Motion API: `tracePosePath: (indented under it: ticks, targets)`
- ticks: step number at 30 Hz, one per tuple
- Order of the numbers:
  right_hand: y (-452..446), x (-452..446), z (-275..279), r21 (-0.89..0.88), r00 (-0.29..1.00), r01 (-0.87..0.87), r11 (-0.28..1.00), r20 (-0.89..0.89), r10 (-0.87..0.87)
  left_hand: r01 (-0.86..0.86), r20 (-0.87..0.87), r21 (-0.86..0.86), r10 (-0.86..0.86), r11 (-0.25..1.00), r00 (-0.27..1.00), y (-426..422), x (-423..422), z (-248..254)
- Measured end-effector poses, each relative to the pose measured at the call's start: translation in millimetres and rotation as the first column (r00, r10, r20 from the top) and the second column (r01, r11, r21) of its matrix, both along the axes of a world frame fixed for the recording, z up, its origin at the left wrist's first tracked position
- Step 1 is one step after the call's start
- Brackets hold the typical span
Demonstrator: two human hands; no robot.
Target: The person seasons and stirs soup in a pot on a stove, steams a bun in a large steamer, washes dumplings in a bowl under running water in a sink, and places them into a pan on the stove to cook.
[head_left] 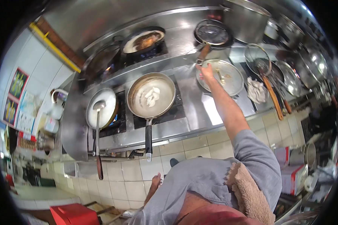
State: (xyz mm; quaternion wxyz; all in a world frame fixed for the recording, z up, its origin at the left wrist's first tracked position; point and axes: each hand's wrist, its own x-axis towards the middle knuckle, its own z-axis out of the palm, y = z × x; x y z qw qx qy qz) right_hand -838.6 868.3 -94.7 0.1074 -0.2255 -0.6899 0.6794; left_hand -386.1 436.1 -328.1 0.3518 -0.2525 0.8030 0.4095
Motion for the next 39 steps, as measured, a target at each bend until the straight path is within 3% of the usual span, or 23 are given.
tracePosePath:
  ticks: [1,2,3,4,5,6,8,11,15,17,20,21,24,26,28,31,33,34,36,37,39]
  targets:
    - [-5.4,4.3,10.2,-0.141,0.998,-0.053,0.989,0.014,0.055,-0.034,-0.008,0.000,0.034,0.999,0.999,-12.3,20.8,-22.4]
    - [-10.7,0.4,12.9,-0.141,0.996,-0.083,0.987,0.005,0.085,-0.058,-0.011,0.009,0.058,0.998,0.998,-25.8,39.6,-58.4]
    - [-15.0,-4.1,14.2,-0.257,0.992,-0.101,0.961,-0.102,0.077,-0.076,-0.013,0.018,0.077,0.997,0.997,-29.7,47.9,-75.6]
    - [-17.2,-9.2,12.1,-0.369,0.978,-0.127,0.921,-0.200,0.054,-0.098,-0.018,0.018,0.099,0.995,0.995,-27.3,49.3,-75.8]
    - [-17.3,-20.1,8.6,-0.461,0.977,-0.109,0.880,-0.212,0.010,-0.232,-0.010,0.133,0.236,0.963,0.972,-24.9,49.9,-74.6]
    - [-16.0,-28.5,3.7,-0.464,0.977,-0.127,0.877,-0.212,0.029,-0.358,0.012,0.242,0.366,0.902,0.931,-23.9,49.8,-73.3]
    - [-11.4,-37.3,-5.5,-0.359,0.973,-0.082,0.930,-0.230,-0.003,-0.295,-0.054,0.136,0.304,0.946,0.951,-11.5,41.2,-49.5]
    - [3.6,-37.4,-14.7,-0.445,0.960,-0.148,0.883,-0.280,0.020,-0.335,-0.083,0.074,0.341,0.939,0.937,11.2,18.8,-4.2]
    - [49.5,-24.4,-12.3,-0.256,0.995,-0.084,0.963,-0.070,0.068,-0.381,-0.081,0.115,0.391,0.917,0.917,15.4,1.5,-7.9]
    - [78.5,-18.8,-11.2,-0.257,0.991,-0.119,0.959,-0.088,0.099,-0.433,-0.132,0.196,0.461,0.880,0.877,16.6,-10.2,-3.1]
    - [117.9,-29.5,-13.4,-0.287,0.984,-0.151,0.946,0.046,0.171,-0.449,-0.214,0.251,0.502,0.857,0.838,19.5,-36.2,11.2]
    - [123.8,-32.6,-17.3,-0.288,0.986,-0.134,0.948,0.052,0.156,-0.438,-0.208,0.249,0.489,0.864,0.847,20.5,-45.7,15.2]
    - [132.6,-24.5,-20.8,-0.168,0.979,-0.171,0.971,-0.142,0.148,-0.397,-0.223,0.208,0.438,0.894,0.871,24.7,-68.5,19.3]
    - [118.3,-2.2,-13.6,-0.274,0.985,0.016,0.962,-0.160,-0.062,-0.389,-0.182,0.214,0.428,0.896,0.885,28.1,-78.3,16.6]
    - [116.1,22.7,-16.8,-0.226,0.985,0.053,0.973,-0.149,-0.088,-0.378,-0.167,0.213,0.415,0.901,0.894,31.7,-80.2,9.1]
    - [107.7,74.4,-32.1,-0.293,0.983,0.096,0.951,-0.122,-0.136,-0.362,-0.135,0.199,0.391,0.911,0.910,37.2,-74.9,-5.3]
    - [106.7,99.7,-48.0,-0.431,0.989,-0.082,0.899,-0.144,0.021,-0.348,-0.102,0.184,0.370,0.919,0.923,38.6,-59.9,-21.1]
    - [103.1,104.9,-42.4,-0.429,0.990,-0.067,0.901,-0.138,0.007,-0.336,-0.096,0.184,0.357,0.924,0.929,36.0,-49.2,-30.7]
    - [88.3,109.1,-9.6,-0.519,0.962,-0.265,0.813,-0.193,0.191,-0.050,-0.132,0.041,0.055,0.998,0.990,28.1,-34.9,-42.3]
    - [86.4,101.6,2.4,-0.517,0.960,-0.275,0.810,-0.197,0.200,-0.059,-0.136,0.041,0.064,0.997,0.989,24.3,-34.2,-40.9]
    - [76.0,70.4,25.5,-0.603,0.928,-0.367,0.709,-0.286,0.237,0.185,0.059,-0.014,-0.184,0.983,0.981,16.6,-29.5,-36.9]
